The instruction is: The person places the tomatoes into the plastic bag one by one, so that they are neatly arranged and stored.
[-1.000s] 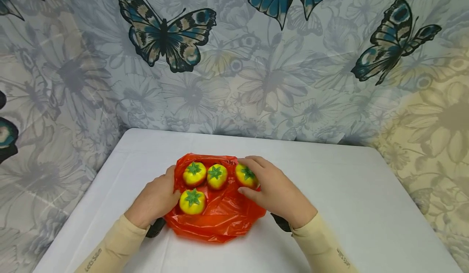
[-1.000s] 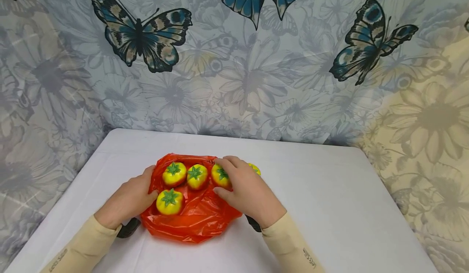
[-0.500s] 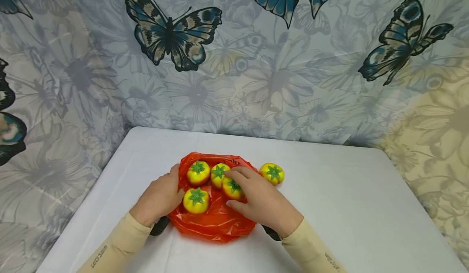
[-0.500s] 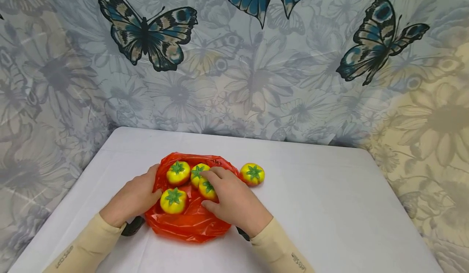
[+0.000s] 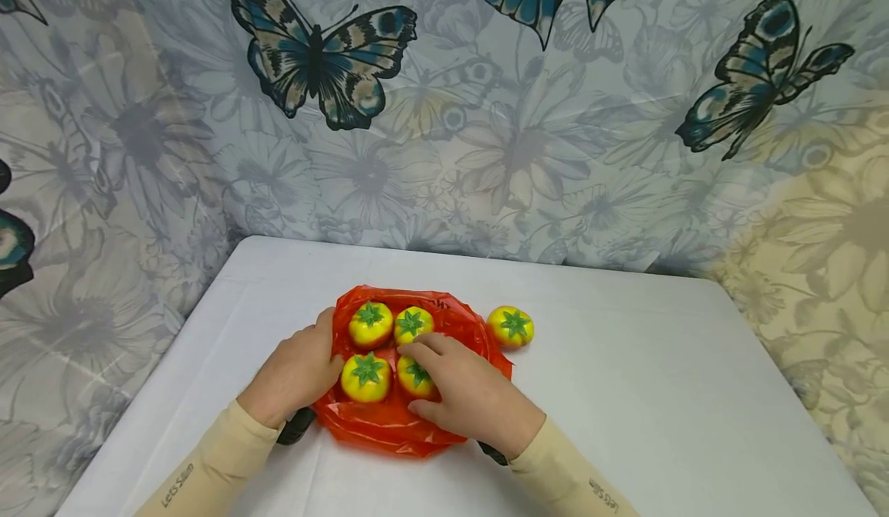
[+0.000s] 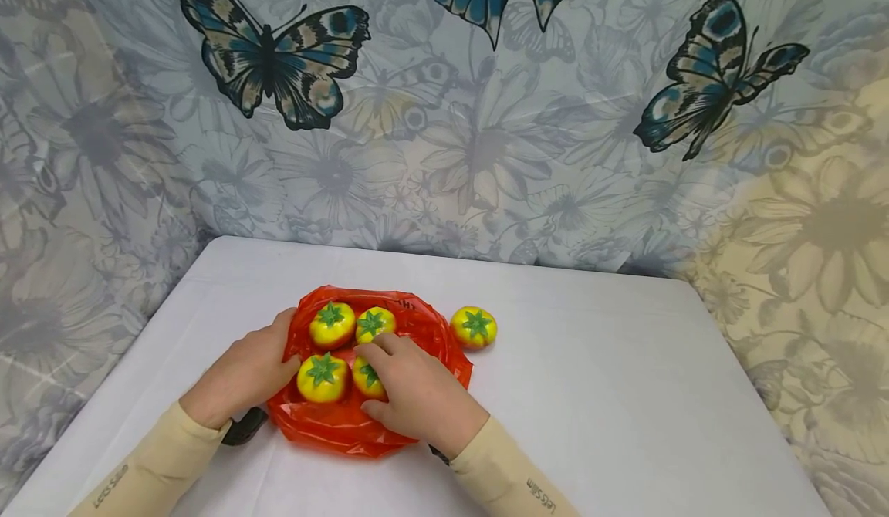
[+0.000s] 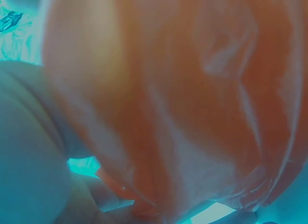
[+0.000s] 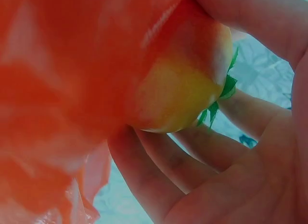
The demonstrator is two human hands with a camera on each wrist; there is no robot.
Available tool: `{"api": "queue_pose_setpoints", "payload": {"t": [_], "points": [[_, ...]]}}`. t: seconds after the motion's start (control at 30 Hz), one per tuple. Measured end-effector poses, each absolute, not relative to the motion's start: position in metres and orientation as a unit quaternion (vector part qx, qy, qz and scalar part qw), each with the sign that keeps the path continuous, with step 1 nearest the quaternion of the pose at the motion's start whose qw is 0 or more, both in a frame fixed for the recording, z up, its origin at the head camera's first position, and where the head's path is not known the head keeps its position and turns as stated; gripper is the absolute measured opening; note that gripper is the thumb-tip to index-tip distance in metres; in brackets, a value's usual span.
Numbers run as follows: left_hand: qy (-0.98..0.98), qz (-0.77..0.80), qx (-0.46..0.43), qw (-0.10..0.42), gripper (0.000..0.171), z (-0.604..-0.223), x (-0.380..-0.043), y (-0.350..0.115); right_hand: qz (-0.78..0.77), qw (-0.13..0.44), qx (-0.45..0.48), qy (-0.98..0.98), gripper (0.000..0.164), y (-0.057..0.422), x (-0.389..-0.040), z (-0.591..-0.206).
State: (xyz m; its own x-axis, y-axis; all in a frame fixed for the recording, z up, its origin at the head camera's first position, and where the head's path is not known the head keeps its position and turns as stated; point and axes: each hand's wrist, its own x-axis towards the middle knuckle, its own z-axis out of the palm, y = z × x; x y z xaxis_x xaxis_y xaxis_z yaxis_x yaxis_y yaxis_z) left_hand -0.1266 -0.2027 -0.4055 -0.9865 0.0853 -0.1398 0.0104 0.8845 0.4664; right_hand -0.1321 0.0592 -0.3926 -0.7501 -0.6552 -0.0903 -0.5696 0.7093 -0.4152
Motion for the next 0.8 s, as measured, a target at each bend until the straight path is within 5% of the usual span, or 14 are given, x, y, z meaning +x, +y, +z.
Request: {"api": "queue_pose_setpoints", "payload": {"t": [0.8], "points": [[0.967, 0.243, 0.032, 0.073, 0.063, -0.4075, -0.1270, -0.2035, -0.168, 0.120, -0.347, 0.915, 0.065, 0.0529, -0.1292, -0.3997]]}}
